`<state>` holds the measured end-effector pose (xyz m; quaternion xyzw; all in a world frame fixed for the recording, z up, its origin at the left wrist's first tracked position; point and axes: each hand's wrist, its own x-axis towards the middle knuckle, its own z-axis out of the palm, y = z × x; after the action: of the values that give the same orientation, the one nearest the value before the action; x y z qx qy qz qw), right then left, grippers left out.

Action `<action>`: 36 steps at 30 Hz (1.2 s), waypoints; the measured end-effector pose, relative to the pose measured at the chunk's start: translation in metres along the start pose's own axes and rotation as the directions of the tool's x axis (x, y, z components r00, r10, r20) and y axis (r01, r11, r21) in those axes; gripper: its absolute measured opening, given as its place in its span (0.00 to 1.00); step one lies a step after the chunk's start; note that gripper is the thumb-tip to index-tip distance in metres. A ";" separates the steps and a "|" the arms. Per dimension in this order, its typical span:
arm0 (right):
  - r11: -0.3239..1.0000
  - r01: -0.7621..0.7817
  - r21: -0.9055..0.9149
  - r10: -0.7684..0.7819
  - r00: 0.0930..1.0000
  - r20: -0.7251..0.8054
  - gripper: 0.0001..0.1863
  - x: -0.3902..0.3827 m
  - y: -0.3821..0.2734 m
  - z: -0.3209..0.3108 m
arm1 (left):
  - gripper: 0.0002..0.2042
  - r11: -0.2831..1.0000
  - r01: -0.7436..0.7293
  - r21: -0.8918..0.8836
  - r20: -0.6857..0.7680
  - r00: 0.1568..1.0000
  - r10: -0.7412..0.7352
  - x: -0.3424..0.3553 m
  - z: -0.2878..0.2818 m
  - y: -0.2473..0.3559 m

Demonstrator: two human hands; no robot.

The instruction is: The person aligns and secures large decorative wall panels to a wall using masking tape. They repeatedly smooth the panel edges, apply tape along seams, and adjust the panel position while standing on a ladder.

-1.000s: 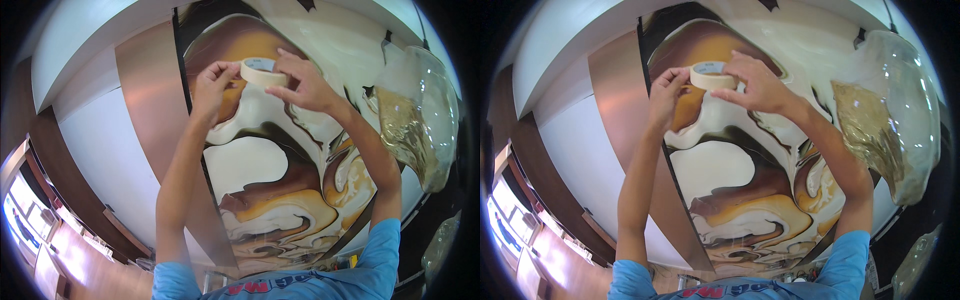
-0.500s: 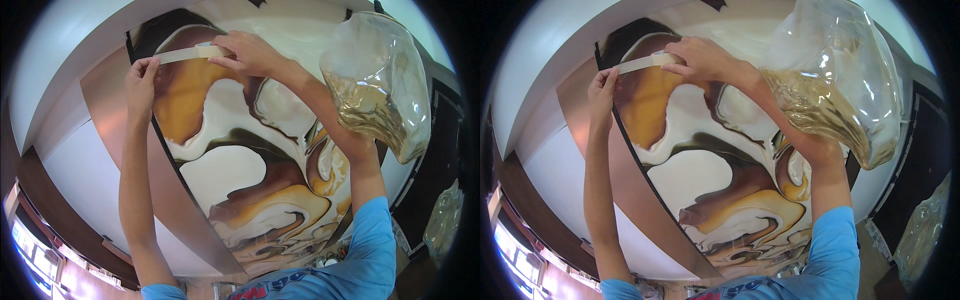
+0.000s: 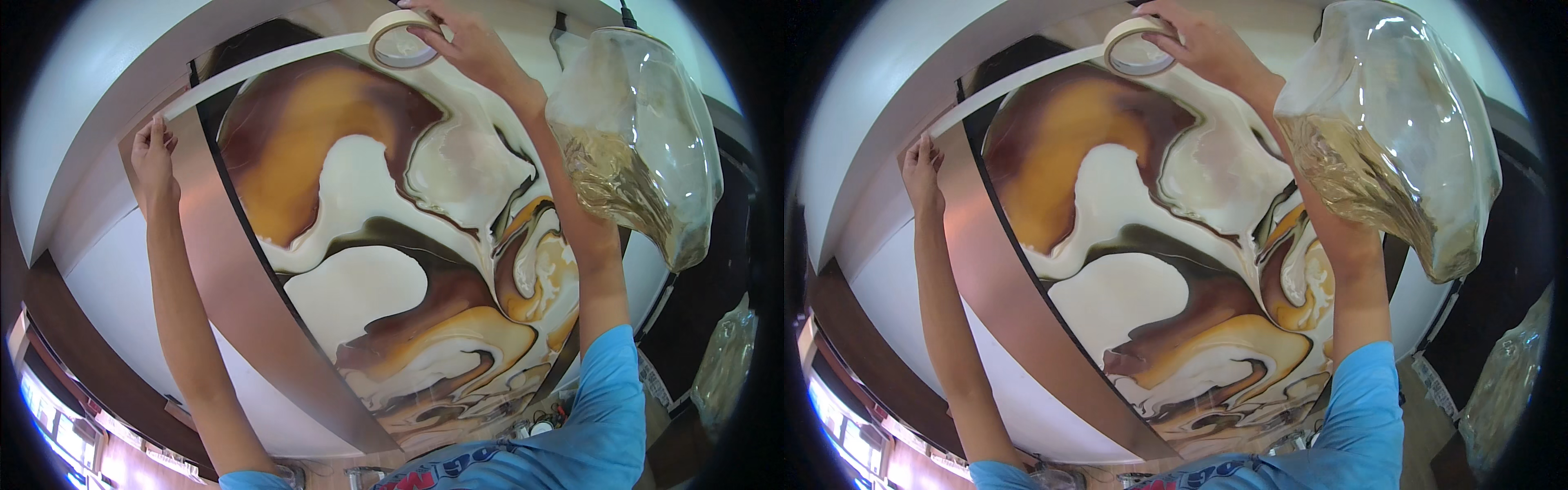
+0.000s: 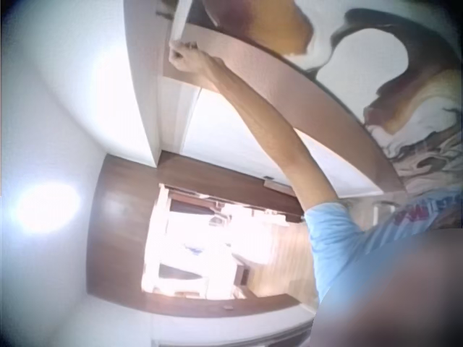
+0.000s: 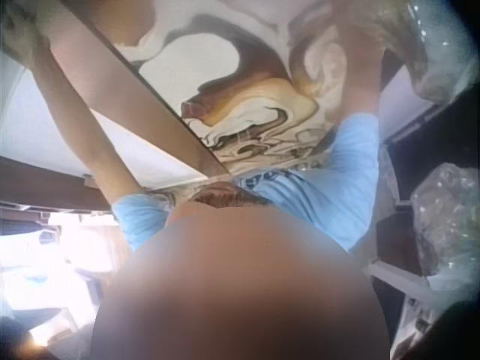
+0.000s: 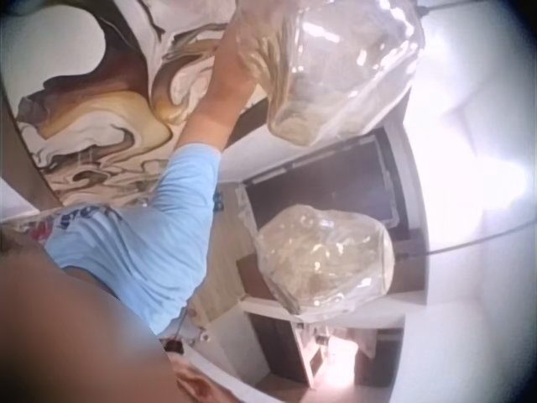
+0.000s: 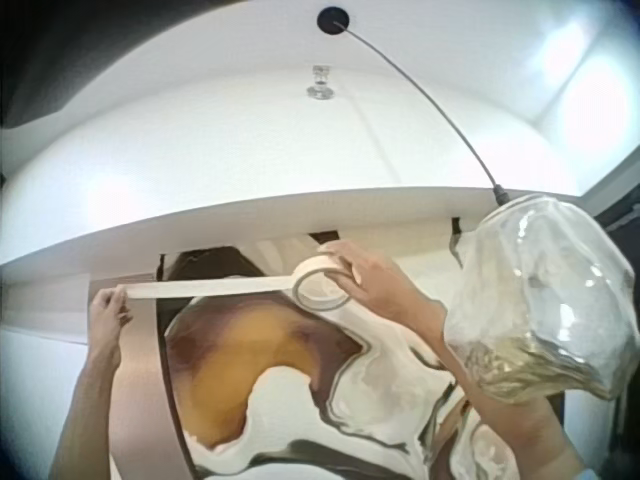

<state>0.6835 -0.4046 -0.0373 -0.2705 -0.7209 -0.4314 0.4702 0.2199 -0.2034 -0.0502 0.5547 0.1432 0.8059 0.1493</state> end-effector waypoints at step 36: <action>0.518 0.081 -0.852 0.061 0.989 0.131 0.21 0.047 0.046 0.020 | 0.16 0.805 -0.045 0.591 -0.165 0.971 0.175 0.100 0.096 -0.019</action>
<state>0.6924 -0.3658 0.0190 -0.4927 -0.4496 -0.7116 0.2207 0.2774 -0.1403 0.0602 0.4921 0.3659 0.7846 -0.0912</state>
